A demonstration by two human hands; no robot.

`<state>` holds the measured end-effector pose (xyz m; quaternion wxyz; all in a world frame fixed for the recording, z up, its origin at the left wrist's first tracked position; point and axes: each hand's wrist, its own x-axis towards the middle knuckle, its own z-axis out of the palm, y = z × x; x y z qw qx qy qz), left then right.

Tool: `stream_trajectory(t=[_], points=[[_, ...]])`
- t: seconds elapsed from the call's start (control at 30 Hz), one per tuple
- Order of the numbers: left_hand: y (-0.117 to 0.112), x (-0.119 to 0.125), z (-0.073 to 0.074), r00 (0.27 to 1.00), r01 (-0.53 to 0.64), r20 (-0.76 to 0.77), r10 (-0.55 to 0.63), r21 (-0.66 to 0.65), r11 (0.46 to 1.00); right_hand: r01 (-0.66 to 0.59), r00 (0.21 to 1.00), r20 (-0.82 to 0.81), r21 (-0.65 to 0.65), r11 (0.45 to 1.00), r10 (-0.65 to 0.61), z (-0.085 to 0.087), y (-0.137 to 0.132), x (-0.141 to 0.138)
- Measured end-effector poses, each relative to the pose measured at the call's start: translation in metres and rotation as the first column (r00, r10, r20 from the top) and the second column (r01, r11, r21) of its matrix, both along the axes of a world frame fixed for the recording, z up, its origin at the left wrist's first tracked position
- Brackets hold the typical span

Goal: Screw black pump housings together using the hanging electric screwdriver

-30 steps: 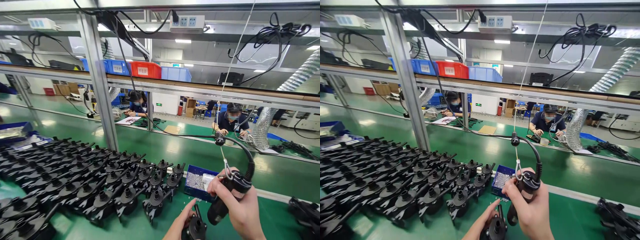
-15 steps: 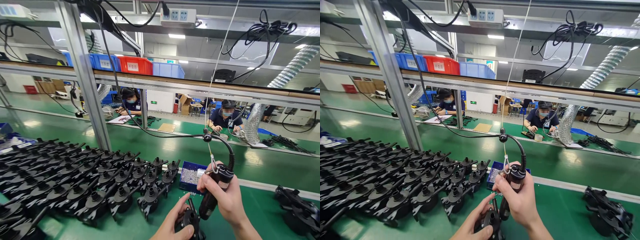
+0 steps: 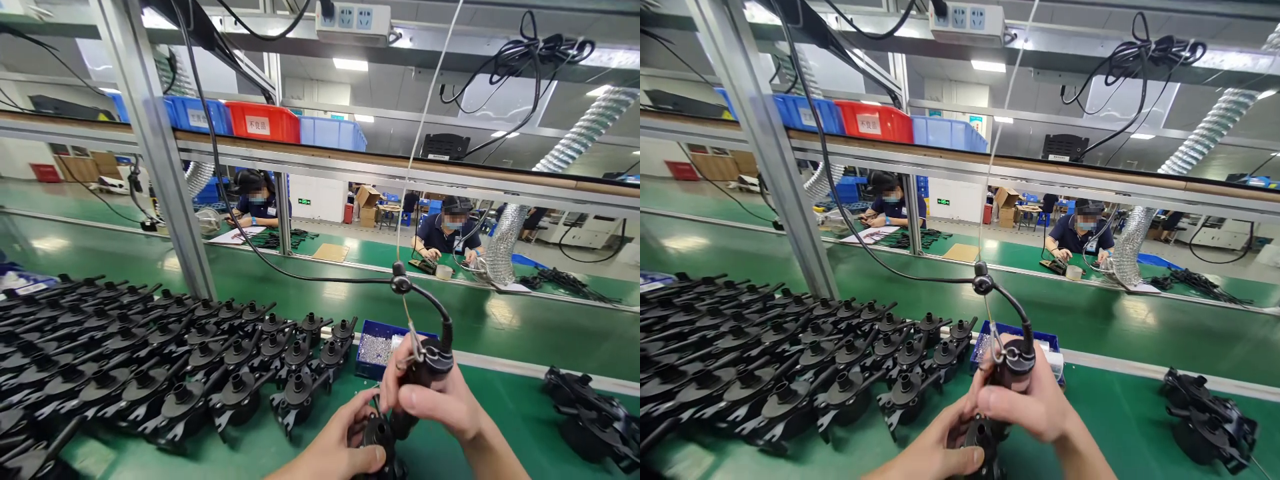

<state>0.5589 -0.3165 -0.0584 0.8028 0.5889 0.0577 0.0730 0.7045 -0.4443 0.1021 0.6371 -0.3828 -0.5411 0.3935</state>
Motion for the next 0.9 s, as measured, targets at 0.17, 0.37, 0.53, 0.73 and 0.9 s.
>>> stream_trajectory(t=[0.17, 0.37, 0.53, 0.73, 0.9], points=[[0.001, -0.001, 0.007, 1.000, 0.026, 0.001, -0.026, -0.031, 0.999, 0.183, 0.973, 0.151, -0.039, 0.982, -0.175, 0.010, 0.001, -0.001], [0.001, -0.002, 0.009, 1.000, 0.007, -0.018, -0.007, -0.040, 0.999, 0.350, 0.919, 0.166, 0.082, 0.933, -0.359, -0.011, 0.009, -0.012], [0.000, -0.003, 0.008, 0.998, -0.036, -0.060, 0.031, -0.071, 0.997, 0.373, 0.925, 0.046, 0.088, 0.924, -0.378, -0.030, 0.010, -0.015], [-0.002, -0.004, -0.003, 0.990, -0.107, -0.108, 0.095, -0.108, 0.988, 0.495, 0.866, -0.094, 0.019, 0.869, -0.492, -0.021, 0.012, -0.023], [-0.001, -0.004, -0.004, 0.992, -0.106, -0.080, 0.098, -0.107, 0.989, 0.519, 0.845, -0.139, -0.027, 0.855, -0.517, -0.009, 0.008, -0.029]])
